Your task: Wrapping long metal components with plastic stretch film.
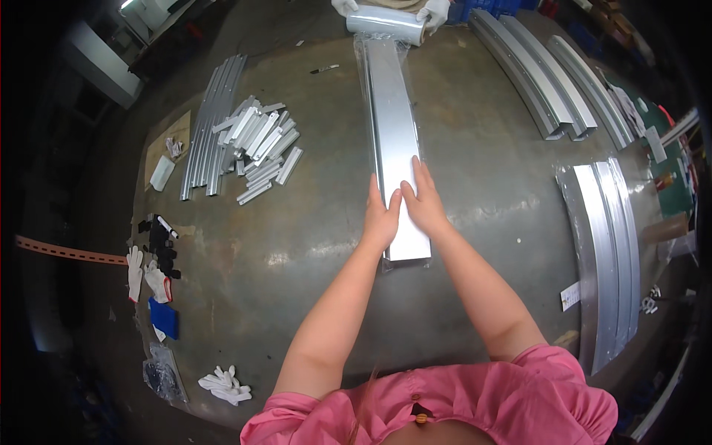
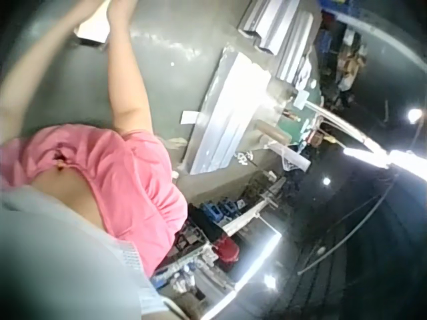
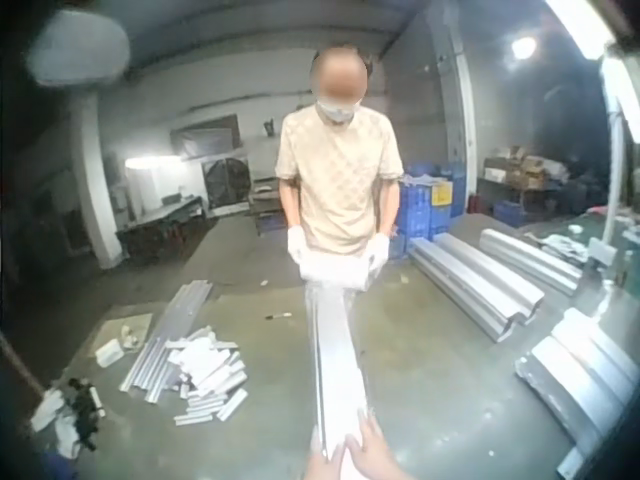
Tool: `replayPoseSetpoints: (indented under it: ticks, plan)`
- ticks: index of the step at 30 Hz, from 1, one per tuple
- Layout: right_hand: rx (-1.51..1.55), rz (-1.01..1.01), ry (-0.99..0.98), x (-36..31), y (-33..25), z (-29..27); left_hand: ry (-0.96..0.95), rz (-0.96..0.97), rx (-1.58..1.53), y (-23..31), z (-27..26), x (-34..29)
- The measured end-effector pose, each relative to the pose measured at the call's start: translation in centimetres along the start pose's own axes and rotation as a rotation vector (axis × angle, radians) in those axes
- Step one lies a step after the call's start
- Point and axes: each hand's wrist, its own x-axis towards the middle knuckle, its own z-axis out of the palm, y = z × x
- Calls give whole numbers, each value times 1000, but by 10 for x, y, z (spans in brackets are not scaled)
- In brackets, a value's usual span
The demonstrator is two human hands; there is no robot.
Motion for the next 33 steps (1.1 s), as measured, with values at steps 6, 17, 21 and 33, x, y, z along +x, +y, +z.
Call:
replayPoseSetpoints:
  ticks: [6,17,21,33]
  plan:
    - [-19,41,-19,-1,-5,-2,-16,-5,18,0,-1,0]
    - [64,21,-7,3,-2,-1,2,0,34,-2,-1,5]
    - [341,80,81,26,-1,-26,67,-33,75,8,-25,29]
    - [599,-24,156,148,-16,-99,78,176,-254,65,-86,141]
